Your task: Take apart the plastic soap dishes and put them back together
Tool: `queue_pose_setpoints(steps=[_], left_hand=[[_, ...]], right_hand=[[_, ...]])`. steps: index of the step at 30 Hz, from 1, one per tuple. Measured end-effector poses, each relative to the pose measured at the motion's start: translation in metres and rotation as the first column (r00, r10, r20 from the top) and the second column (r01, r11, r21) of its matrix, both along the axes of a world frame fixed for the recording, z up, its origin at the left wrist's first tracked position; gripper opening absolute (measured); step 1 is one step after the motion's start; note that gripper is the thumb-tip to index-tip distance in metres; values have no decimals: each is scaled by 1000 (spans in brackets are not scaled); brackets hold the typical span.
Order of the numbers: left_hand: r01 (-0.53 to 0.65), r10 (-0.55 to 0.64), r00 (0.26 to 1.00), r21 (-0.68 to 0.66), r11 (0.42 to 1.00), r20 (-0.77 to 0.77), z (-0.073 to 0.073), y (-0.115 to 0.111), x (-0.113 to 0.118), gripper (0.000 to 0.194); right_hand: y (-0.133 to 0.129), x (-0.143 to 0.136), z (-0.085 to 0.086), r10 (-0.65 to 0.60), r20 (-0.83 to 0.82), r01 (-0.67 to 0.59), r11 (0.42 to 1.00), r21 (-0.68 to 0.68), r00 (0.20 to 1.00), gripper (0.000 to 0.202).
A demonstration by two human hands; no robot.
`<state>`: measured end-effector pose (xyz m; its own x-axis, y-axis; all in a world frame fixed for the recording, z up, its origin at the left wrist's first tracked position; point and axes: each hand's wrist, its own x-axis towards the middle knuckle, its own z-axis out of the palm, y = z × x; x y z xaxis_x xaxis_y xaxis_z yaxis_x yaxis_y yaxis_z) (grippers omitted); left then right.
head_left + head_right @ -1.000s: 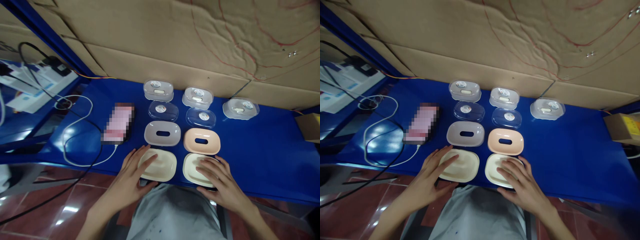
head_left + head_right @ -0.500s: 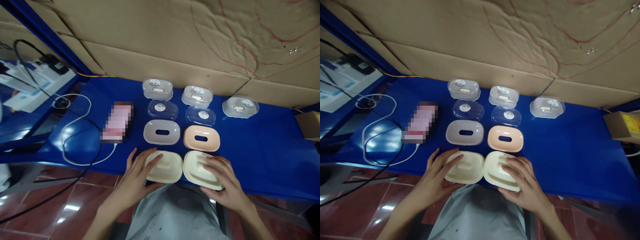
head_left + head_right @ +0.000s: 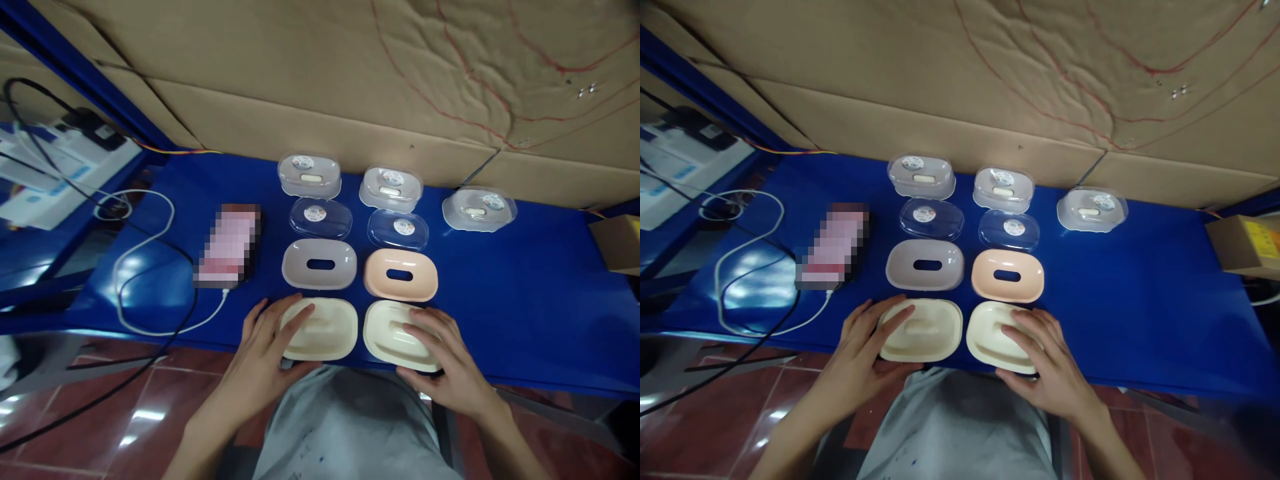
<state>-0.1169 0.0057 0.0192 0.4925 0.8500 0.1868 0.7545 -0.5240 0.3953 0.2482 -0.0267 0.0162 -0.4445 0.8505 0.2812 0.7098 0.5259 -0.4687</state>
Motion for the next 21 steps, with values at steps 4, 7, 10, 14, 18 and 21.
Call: queue_pose_setpoints(steps=[4, 7, 10, 14, 18, 21], left_hand=[[-17, 17, 1000, 22, 1000, -2, 4, 1, -1, 73], [-7, 8, 1000, 51, 999, -8, 8, -1, 4, 70], [28, -28, 1000, 101, 994, -5, 11, -4, 22, 61], [152, -148, 988, 194, 969, -35, 16, -6, 59, 47], [225, -215, 974, 252, 941, -68, 15, -1, 85, 27], [241, -232, 971, 275, 931, -64, 11, 0, 91, 16]], right_hand=[[5, 8, 9, 18, 90, -18, 1000, -8, 996, 69], [20, 12, 21, 26, 111, -27, 1000, 2, 993, 64], [45, 11, 29, -45, 177, 35, 998, 60, 983, 45], [72, 2, 33, -37, 279, 0, 991, 131, 960, 37], [65, 0, 43, -44, 242, -13, 974, 227, 969, 41], [37, 3, 51, -78, 231, 19, 969, 248, 970, 47]])
